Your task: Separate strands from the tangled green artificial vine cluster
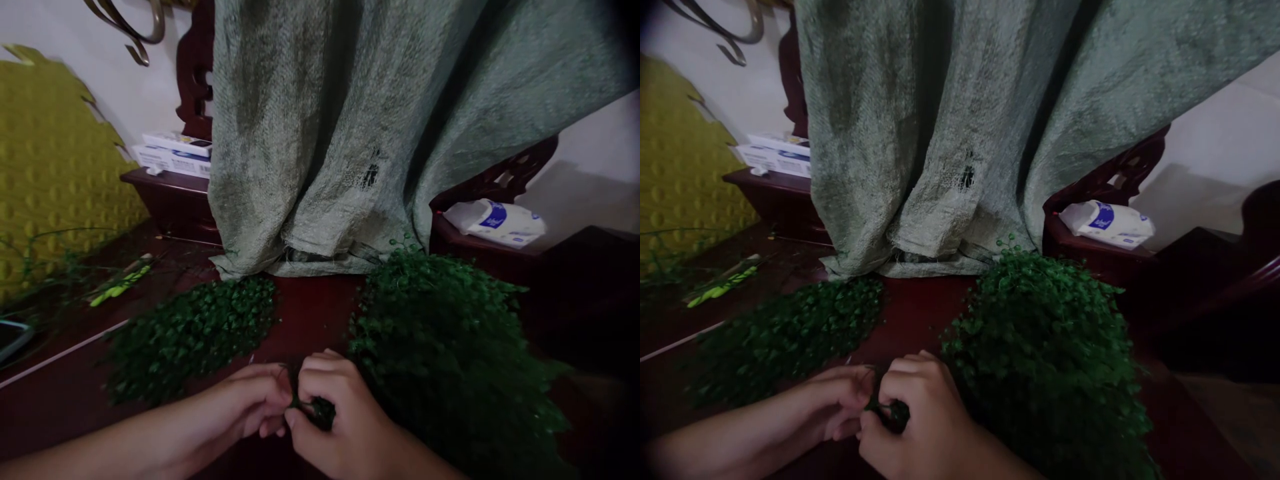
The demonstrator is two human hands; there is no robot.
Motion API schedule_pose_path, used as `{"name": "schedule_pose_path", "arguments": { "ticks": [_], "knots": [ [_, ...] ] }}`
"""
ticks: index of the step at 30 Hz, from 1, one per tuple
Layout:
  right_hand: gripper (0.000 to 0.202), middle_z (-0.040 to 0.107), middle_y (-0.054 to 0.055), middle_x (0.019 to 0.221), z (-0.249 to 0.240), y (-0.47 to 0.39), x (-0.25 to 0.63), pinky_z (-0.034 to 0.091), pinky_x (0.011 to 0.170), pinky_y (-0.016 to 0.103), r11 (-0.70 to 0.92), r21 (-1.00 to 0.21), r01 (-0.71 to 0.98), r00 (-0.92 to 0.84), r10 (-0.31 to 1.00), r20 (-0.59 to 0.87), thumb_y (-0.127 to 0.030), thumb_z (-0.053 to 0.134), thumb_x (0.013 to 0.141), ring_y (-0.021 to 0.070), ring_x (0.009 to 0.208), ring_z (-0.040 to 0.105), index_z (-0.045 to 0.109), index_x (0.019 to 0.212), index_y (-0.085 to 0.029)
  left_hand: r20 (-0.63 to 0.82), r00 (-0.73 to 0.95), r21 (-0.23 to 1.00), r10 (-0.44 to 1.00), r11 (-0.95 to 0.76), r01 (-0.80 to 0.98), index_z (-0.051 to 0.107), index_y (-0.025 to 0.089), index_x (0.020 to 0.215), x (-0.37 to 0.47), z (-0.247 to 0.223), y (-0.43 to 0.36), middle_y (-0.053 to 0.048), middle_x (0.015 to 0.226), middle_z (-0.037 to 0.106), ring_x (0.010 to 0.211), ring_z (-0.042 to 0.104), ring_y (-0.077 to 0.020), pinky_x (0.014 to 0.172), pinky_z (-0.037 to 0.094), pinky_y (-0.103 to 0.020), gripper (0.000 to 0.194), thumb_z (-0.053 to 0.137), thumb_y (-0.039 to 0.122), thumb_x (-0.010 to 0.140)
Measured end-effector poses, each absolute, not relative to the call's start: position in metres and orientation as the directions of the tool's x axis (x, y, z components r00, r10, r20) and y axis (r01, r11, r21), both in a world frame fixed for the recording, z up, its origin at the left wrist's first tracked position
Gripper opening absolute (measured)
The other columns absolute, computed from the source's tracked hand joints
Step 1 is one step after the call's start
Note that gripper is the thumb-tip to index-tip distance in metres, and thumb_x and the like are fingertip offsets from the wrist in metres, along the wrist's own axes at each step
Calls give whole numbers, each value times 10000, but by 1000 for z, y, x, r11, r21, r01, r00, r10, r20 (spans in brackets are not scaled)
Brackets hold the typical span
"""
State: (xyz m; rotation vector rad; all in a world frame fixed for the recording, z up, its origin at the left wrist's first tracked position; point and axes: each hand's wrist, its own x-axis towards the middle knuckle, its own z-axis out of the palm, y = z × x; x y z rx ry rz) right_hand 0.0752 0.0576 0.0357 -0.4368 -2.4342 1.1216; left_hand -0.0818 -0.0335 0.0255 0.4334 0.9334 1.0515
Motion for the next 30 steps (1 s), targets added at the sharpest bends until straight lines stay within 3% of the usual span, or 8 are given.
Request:
{"name": "schedule_pose_path", "arguments": {
  "ticks": [10, 23, 30],
  "knots": [
    [239, 442, -50, 588, 36, 58, 74, 337, 686, 279, 629, -769, 113, -866, 441, 233, -198, 555, 719, 122, 600, 457, 354, 589, -208, -465, 168, 689, 869, 474, -548, 557, 191, 644, -81, 30, -34, 52, 664, 474, 651, 420, -121, 623, 353, -231, 90, 639, 190, 680],
    [251, 479, -67, 588, 25, 59, 74, 328, 653, 250, 655, -755, 34, -822, 448, 351, -180, 603, 687, 93, 577, 464, 373, 587, -197, -504, 163, 660, 848, 500, -561, 558, 176, 670, -83, 21, -33, 44, 699, 509, 707, 488, -125, 674, 374, -229, 78, 636, 177, 667],
    [280, 433, -92, 533, 20, 60, 70, 300, 614, 236, 656, -752, -67, -764, 451, 461, -127, 635, 663, 71, 533, 420, 387, 544, -184, -520, 122, 703, 845, 505, -500, 547, 178, 618, -79, 31, -31, 58, 648, 476, 670, 422, -115, 635, 345, -220, 110, 649, 214, 599]
  ]
}}
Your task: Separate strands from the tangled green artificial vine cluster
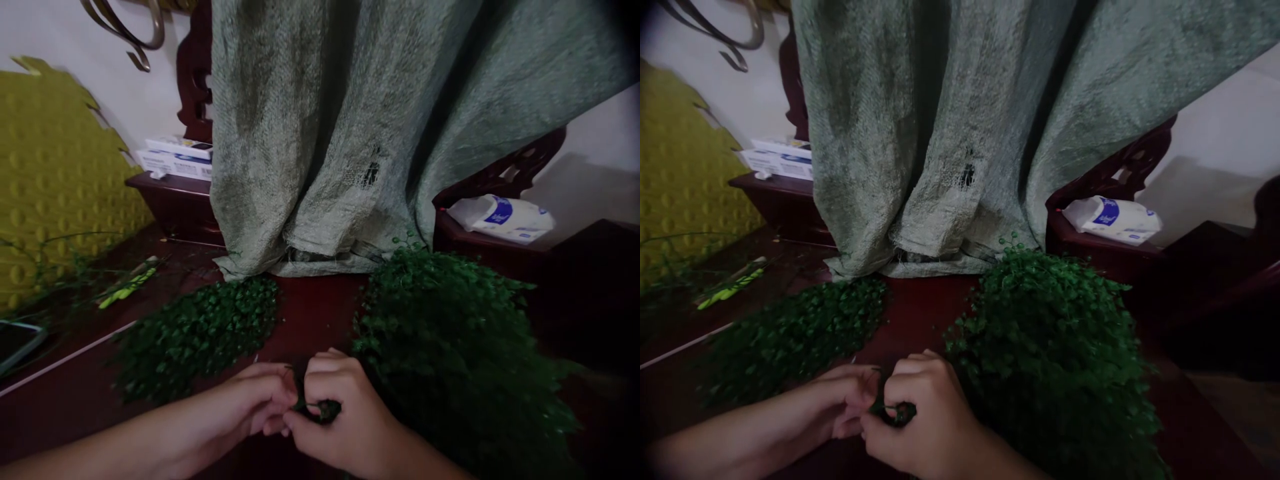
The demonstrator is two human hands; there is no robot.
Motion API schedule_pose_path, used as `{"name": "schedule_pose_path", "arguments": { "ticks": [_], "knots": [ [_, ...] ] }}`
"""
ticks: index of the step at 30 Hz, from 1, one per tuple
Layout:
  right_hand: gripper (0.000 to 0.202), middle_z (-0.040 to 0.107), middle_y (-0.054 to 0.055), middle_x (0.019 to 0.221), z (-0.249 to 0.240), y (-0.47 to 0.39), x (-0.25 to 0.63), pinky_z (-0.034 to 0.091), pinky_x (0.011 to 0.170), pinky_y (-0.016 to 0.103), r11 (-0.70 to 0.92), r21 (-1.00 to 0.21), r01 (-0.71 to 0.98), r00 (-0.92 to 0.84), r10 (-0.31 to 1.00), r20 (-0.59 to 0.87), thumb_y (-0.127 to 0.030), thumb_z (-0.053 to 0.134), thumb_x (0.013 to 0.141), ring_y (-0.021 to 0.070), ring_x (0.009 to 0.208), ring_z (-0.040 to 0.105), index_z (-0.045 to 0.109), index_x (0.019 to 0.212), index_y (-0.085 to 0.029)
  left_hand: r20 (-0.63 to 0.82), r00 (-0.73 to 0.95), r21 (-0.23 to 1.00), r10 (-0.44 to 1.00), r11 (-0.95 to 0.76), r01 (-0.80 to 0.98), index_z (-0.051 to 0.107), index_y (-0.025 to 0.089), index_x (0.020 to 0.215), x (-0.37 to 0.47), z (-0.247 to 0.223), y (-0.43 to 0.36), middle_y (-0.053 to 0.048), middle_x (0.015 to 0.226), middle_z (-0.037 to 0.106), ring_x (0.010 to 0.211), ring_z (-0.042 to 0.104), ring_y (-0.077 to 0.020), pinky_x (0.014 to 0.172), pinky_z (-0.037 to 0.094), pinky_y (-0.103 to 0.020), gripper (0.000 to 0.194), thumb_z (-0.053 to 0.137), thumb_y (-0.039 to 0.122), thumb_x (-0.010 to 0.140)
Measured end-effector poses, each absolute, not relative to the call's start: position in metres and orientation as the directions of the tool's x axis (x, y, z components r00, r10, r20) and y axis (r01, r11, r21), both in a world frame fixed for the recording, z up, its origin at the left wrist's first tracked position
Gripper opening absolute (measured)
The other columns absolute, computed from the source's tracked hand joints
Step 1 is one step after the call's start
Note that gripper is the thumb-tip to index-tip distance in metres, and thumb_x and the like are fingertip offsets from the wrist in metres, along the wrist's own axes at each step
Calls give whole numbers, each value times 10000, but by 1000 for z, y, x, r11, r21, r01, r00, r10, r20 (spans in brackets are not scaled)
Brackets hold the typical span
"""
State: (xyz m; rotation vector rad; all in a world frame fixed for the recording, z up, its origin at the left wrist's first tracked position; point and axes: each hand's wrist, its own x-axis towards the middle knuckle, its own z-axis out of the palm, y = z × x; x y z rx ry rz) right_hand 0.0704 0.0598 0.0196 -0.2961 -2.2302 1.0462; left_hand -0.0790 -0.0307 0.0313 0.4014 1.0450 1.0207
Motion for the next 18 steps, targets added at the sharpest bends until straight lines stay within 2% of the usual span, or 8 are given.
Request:
{"name": "schedule_pose_path", "arguments": {
  "ticks": [3, 7, 18],
  "knots": [
    [304, 402, -97, 523, 18, 60, 69, 288, 594, 237, 657, -749, -89, -746, 455, 487, -129, 643, 658, 68, 516, 392, 369, 535, -181, -556, 98, 694, 825, 526, -492, 537, 186, 612, -77, 37, -31, 54, 663, 470, 711, 423, -129, 676, 358, -229, 135, 653, 232, 561],
    [345, 383, -94, 512, 16, 59, 68, 294, 589, 242, 664, -742, -93, -742, 451, 496, -146, 655, 663, 71, 507, 377, 347, 512, -178, -555, 96, 705, 827, 528, -473, 494, 195, 582, -77, 38, -29, 58, 649, 408, 706, 372, -129, 646, 334, -221, 165, 651, 230, 548],
    [350, 317, -95, 486, 12, 57, 68, 251, 546, 259, 696, -713, -86, -748, 428, 507, -163, 592, 662, 62, 460, 325, 288, 488, -172, -542, 92, 713, 835, 515, -476, 546, 182, 621, -74, 37, -33, 50, 694, 421, 733, 372, -129, 650, 340, -202, 123, 658, 210, 576]
  ]
}}
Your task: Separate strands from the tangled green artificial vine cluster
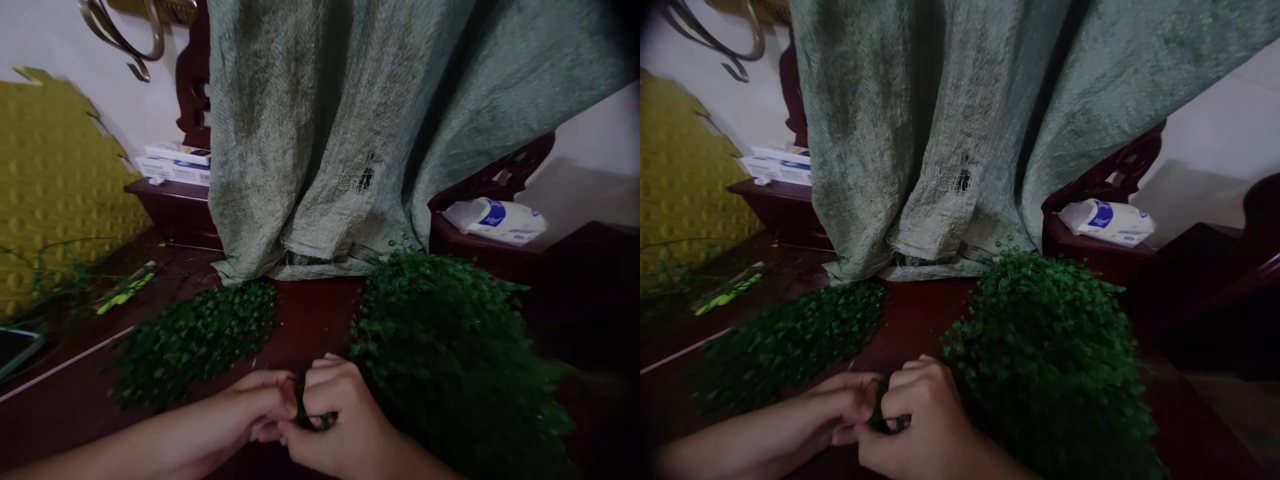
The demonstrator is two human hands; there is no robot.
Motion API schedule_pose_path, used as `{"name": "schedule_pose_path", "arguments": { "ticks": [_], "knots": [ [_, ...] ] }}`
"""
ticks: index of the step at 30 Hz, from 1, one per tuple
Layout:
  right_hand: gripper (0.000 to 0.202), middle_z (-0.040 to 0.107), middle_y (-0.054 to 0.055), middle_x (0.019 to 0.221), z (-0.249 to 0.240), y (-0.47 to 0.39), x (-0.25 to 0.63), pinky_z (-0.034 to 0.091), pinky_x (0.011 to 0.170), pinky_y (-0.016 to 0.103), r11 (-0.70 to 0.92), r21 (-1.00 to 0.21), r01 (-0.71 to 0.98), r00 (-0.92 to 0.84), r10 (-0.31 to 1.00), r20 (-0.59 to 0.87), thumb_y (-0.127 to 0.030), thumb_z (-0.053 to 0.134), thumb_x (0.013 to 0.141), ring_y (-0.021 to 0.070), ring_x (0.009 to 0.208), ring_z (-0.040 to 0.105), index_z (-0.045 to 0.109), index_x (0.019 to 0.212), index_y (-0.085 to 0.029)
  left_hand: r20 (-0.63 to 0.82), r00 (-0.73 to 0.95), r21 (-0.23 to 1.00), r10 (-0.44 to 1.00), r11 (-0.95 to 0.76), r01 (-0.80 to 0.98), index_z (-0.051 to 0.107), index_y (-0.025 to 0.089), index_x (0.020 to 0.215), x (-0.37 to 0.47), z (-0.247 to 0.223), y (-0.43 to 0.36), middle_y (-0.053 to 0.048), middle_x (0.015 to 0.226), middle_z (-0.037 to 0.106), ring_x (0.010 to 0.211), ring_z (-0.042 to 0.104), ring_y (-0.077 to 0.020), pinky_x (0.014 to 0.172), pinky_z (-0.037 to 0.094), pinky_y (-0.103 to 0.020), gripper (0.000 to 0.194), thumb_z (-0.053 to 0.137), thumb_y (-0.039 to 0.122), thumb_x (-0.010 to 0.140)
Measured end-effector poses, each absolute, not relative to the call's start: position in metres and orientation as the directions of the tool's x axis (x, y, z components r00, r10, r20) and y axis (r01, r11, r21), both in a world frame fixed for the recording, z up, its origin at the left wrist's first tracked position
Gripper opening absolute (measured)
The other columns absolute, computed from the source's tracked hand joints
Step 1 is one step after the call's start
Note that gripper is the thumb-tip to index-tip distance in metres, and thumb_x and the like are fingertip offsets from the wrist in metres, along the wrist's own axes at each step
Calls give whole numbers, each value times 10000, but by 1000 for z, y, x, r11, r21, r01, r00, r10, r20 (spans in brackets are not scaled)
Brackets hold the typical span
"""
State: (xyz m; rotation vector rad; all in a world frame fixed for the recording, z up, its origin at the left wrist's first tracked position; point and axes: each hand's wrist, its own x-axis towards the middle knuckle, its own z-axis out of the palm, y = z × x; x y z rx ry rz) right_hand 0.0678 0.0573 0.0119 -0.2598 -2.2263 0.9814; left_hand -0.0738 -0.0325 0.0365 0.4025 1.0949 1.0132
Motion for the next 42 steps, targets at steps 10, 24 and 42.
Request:
{"name": "schedule_pose_path", "arguments": {
  "ticks": [10, 24, 42],
  "knots": [
    [401, 290, -96, 487, 11, 53, 68, 250, 558, 265, 704, -705, -82, -738, 433, 518, -161, 613, 679, 66, 470, 300, 262, 484, -169, -552, 93, 704, 829, 523, -480, 549, 191, 638, -73, 38, -35, 41, 748, 461, 815, 425, -146, 778, 414, -227, 125, 658, 201, 577],
    [538, 341, -80, 521, 16, 80, 77, 291, 540, 267, 633, -774, -24, -749, 501, 433, -266, 749, 737, 89, 497, 354, 253, 536, -213, -338, -6, 817, 941, 290, -499, 442, 207, 677, -100, 22, -21, 81, 640, 358, 565, 253, -102, 665, 366, -249, 200, 631, 206, 742],
    [137, 698, 70, 940, 42, 88, 84, 450, 882, 343, 283, -957, -72, -742, 626, 241, -280, 611, 871, 222, 945, 636, 700, 798, -205, 426, -332, 689, 842, -63, 722, 633, 243, 578, -128, 34, -15, 26, 520, 568, 582, 495, -169, 677, 355, -302, 207, 701, 287, 768]
  ]
}}
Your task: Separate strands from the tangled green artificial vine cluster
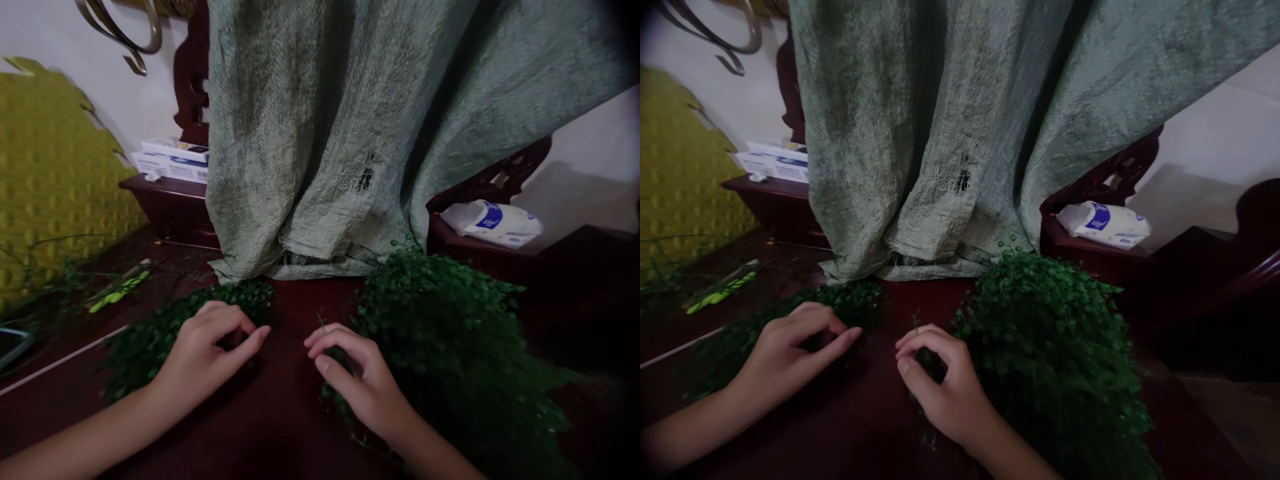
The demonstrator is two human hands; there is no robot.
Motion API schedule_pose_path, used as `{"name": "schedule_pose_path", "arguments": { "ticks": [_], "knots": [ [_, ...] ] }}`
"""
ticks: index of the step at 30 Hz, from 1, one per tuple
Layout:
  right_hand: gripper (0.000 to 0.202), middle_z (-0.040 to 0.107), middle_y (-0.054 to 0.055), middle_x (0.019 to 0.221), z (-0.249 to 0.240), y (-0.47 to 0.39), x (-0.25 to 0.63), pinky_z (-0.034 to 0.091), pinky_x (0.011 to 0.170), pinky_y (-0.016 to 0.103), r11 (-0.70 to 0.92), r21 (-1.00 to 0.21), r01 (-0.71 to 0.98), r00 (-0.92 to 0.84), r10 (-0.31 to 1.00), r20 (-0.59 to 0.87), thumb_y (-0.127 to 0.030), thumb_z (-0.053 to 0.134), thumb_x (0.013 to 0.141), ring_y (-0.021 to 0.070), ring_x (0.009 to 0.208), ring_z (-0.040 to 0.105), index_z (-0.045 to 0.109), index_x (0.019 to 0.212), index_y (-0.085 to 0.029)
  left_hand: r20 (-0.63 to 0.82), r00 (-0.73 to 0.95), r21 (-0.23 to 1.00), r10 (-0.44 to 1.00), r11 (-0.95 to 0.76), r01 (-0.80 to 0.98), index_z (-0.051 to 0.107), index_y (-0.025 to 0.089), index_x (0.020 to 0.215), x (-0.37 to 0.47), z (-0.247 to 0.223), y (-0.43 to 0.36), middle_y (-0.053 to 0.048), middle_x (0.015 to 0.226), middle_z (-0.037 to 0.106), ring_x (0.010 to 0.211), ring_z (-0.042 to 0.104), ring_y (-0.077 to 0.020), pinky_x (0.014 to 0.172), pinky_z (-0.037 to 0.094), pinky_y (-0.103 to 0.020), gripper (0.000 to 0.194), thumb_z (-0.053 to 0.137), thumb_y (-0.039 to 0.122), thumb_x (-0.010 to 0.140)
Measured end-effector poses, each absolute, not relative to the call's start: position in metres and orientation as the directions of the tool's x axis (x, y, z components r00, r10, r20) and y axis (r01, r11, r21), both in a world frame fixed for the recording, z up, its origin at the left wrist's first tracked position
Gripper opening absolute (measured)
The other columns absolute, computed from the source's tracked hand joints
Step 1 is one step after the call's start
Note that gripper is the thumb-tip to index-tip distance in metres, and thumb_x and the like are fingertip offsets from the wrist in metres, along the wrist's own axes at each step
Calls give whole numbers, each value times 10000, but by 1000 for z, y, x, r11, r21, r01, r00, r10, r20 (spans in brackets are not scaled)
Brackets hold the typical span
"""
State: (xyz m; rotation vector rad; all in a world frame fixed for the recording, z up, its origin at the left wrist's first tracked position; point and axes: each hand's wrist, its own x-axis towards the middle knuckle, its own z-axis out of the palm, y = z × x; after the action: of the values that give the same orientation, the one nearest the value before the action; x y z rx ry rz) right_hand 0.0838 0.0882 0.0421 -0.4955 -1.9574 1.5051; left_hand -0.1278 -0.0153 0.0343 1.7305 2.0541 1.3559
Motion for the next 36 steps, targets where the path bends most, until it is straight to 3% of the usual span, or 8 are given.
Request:
{"name": "schedule_pose_path", "arguments": {
  "ticks": [4, 10, 15, 19, 24, 27, 32, 36],
  "knots": [
    [517, 719, 100, 989, 43, 93, 87, 422, 954, 423, -17, -987, -159, -782, 613, 115, -525, 367, 970, 287, 1048, 605, 760, 863, -206, 458, -272, 660, 846, -119, 742, 561, 239, 570, -127, 33, -15, 41, 529, 535, 549, 480, -151, 722, 366, -312, 235, 664, 247, 780],
    [545, 726, 129, 985, 48, 94, 88, 428, 929, 447, -237, -950, -205, -790, 612, 18, -544, 366, 935, 324, 1026, 612, 769, 893, -179, 431, -201, 570, 880, -93, 816, 560, 238, 614, -129, 28, -15, 42, 584, 530, 585, 501, -154, 799, 356, -326, 197, 634, 238, 797],
    [481, 732, 139, 941, 51, 95, 88, 428, 931, 462, -253, -939, -234, -799, 601, 37, -500, 425, 898, 345, 1034, 623, 777, 872, -175, 418, -257, 541, 871, -12, 841, 636, 245, 713, -135, 27, -15, 33, 633, 549, 628, 519, -172, 754, 327, -317, 81, 657, 219, 786],
    [442, 738, 140, 967, 54, 95, 90, 430, 949, 490, -228, -939, -259, -815, 573, 86, -500, 475, 846, 368, 1074, 621, 784, 885, -187, 400, -259, 605, 879, -40, 796, 682, 252, 792, -129, 31, -18, 8, 684, 592, 694, 544, -196, 747, 355, -311, 45, 649, 223, 802],
    [447, 718, 106, 1125, 59, 91, 92, 324, 1083, 487, -184, -967, -175, -919, 382, 93, -520, 570, 771, 362, 1183, 571, 775, 1032, -220, 197, -57, 845, 979, -140, 516, 691, 246, 909, -102, 40, -30, -27, 840, 667, 790, 604, -199, 723, 441, -265, 87, 651, 266, 834],
    [434, 703, 94, 1165, 60, 90, 92, 326, 1079, 467, -192, -969, -157, -944, 317, 90, -484, 610, 745, 339, 1127, 600, 764, 1064, -233, 103, -65, 937, 993, -74, 341, 705, 247, 860, -93, 39, -35, -21, 834, 678, 826, 610, -212, 782, 452, -273, 93, 668, 313, 806],
    [429, 699, 90, 1171, 59, 92, 92, 313, 1075, 459, -160, -978, -136, -956, 280, 87, -453, 614, 764, 338, 1178, 566, 758, 1098, -227, -135, -75, 984, 988, 143, 109, 708, 220, 764, -97, 33, -30, 2, 766, 657, 813, 590, -206, 776, 436, -276, 181, 649, 386, 807],
    [359, 723, 71, 1106, 54, 91, 93, 328, 1048, 440, -43, -990, -136, -951, 286, 118, -453, 628, 815, 307, 1149, 569, 767, 1075, -249, -173, -33, 974, 984, 176, 146, 714, 201, 743, -98, 33, -28, 18, 722, 644, 764, 577, -180, 759, 428, -268, 216, 660, 397, 817]
  ]
}}
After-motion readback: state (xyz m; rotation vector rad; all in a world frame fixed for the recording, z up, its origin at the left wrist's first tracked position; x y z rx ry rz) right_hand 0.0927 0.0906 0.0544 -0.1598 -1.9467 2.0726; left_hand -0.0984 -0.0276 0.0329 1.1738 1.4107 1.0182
